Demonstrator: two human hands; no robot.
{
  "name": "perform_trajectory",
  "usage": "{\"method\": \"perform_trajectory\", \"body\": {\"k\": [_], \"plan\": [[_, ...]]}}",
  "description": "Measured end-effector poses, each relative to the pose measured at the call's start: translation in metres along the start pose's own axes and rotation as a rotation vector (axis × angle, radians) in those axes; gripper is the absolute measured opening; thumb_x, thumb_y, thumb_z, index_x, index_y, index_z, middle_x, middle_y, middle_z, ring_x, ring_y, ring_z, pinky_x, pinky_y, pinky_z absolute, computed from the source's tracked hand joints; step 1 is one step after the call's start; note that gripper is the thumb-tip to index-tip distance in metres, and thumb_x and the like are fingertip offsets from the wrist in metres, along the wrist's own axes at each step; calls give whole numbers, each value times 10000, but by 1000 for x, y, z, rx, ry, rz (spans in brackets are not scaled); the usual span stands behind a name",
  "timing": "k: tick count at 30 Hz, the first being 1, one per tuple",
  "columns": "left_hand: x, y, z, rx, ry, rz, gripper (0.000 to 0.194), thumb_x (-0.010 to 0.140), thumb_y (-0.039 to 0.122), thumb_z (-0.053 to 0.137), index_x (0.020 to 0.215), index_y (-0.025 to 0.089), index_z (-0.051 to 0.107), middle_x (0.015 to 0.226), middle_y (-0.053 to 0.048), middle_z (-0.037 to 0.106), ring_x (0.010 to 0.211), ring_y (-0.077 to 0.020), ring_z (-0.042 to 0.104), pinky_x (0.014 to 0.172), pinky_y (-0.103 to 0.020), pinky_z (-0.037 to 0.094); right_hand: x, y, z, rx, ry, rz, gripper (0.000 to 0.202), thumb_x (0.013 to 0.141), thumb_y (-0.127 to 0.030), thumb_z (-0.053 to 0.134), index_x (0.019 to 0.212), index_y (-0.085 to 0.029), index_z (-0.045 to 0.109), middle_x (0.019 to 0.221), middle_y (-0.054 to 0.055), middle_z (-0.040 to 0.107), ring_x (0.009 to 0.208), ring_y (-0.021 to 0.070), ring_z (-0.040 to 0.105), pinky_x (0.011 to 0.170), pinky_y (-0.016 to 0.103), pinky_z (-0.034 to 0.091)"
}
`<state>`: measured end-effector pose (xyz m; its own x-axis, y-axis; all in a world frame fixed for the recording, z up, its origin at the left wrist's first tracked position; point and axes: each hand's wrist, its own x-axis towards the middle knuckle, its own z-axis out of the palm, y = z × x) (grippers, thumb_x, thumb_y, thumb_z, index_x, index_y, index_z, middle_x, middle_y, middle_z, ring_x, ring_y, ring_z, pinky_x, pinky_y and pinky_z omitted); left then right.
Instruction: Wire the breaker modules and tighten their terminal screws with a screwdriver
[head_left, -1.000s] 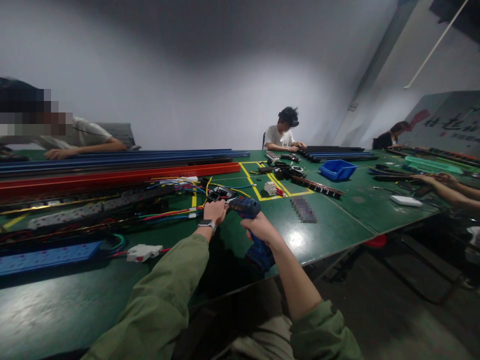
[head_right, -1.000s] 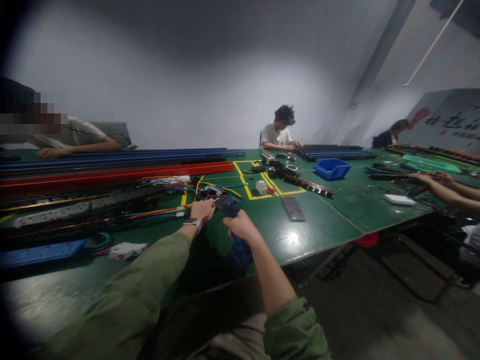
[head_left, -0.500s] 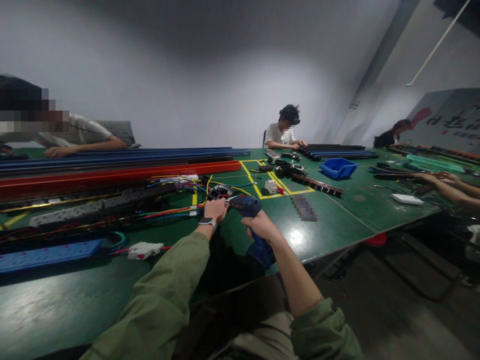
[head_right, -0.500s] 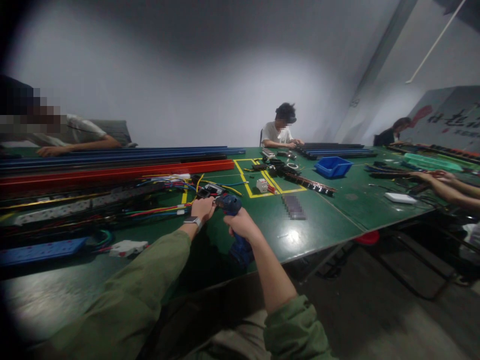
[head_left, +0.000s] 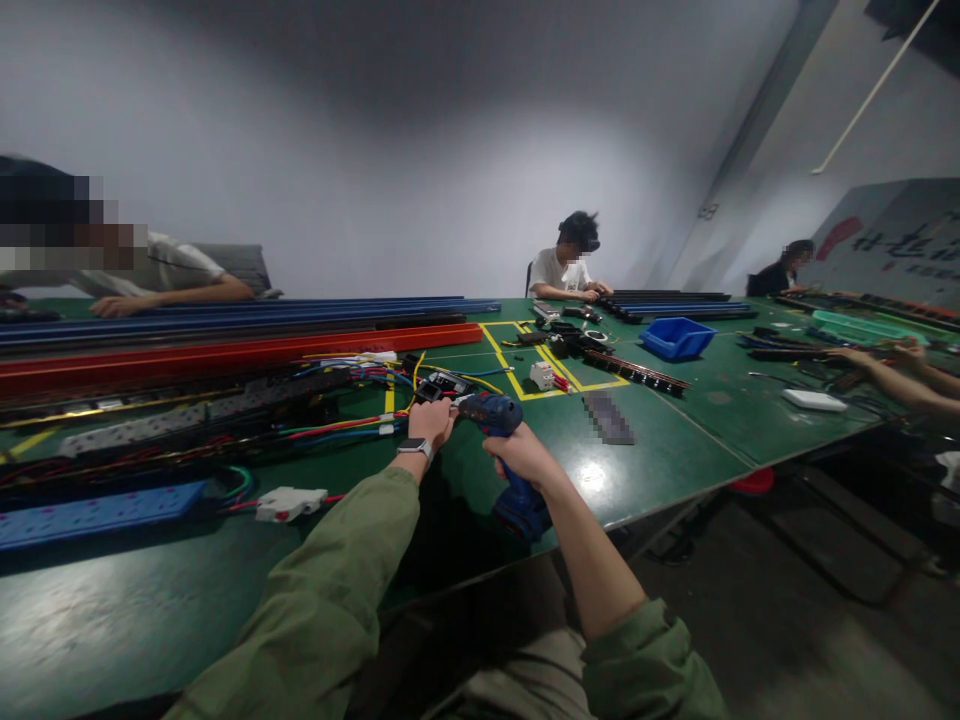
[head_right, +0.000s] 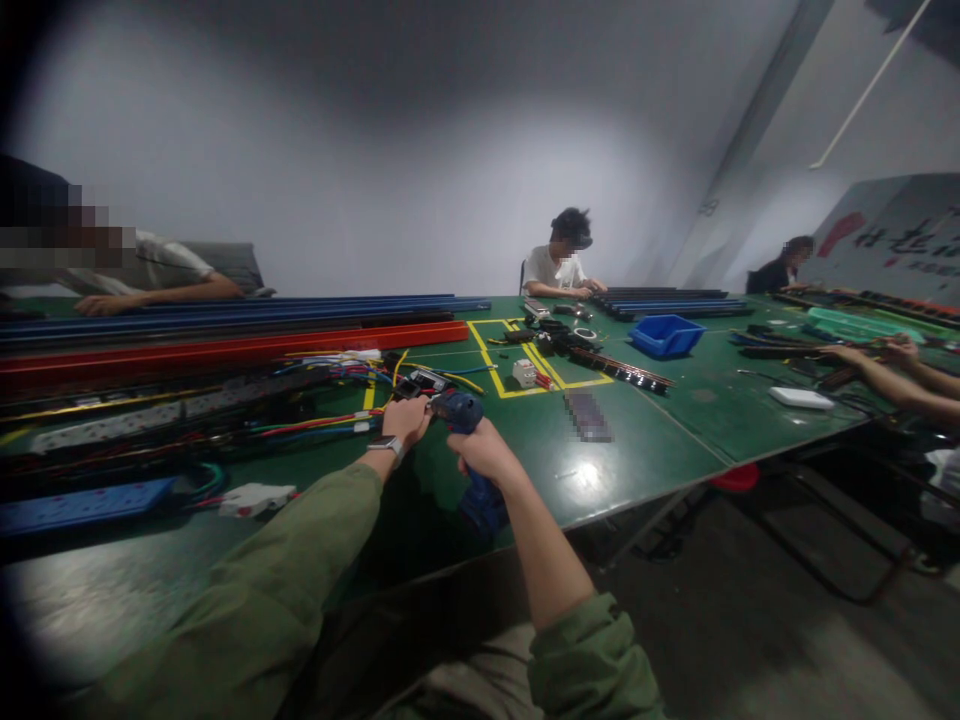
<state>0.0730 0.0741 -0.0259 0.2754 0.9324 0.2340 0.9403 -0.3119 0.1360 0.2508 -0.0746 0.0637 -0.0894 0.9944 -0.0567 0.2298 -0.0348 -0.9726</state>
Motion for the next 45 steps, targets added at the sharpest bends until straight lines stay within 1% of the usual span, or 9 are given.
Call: {"method": "perform_trajectory", "body": {"k": [9,14,18,24,30,36,39,45], "plan": [[0,2,-1,22,7,-11,316,973,385,419,1107,157,591,1052,-174,693,1026,-302,626,893,-414,343,-1,-1,1,1,21,21,53,725,-150,589,762,-180,565,436,-54,491,378,114,481,372,191,352],[0,3,-4,52,-1,-14,316,962,382,425,1129,194,616,1053,-143,709,1036,-304,647,889,-407,375,-2,-3,1,5,18,13,58,717,-142,578,751,-184,558,450,-53,491,377,116,484,365,195,352],[-1,3,-5,72,20,-21,315,957,381,430,1115,194,627,1045,-141,715,1028,-303,657,879,-400,388,-2,-4,1,-1,17,21,61,713,-134,580,751,-179,565,454,-47,501,386,120,494,377,201,371],[0,2,-1,59,10,-26,316,948,383,440,1123,203,632,1054,-131,719,1041,-300,657,891,-403,394,0,-1,0,17,7,10,77,718,-138,581,777,-183,561,453,-55,490,378,119,488,370,198,365],[2,1,1,54,37,-26,334,955,405,421,1093,196,642,1038,-138,719,1025,-305,660,884,-407,395,0,0,-1,-10,7,-3,69,731,-149,584,794,-176,580,441,-49,498,386,121,493,380,197,369],[2,1,1,63,32,-23,343,951,407,414,1085,193,647,1035,-136,720,1015,-306,664,874,-412,403,1,0,-1,-4,-10,3,85,722,-143,579,799,-179,583,456,-47,505,388,129,503,373,203,373],[1,2,0,63,36,-21,337,948,404,423,1087,192,645,1050,-141,717,1034,-305,660,881,-408,400,0,0,-1,-7,1,11,65,720,-143,582,776,-177,579,472,-41,516,393,123,503,378,202,376],[0,3,-3,59,2,-37,336,950,412,420,1089,198,638,1045,-139,717,1032,-306,659,884,-403,399,-2,-3,-1,-1,5,29,52,723,-150,589,759,-180,566,459,-48,500,390,122,500,376,202,369]]}}
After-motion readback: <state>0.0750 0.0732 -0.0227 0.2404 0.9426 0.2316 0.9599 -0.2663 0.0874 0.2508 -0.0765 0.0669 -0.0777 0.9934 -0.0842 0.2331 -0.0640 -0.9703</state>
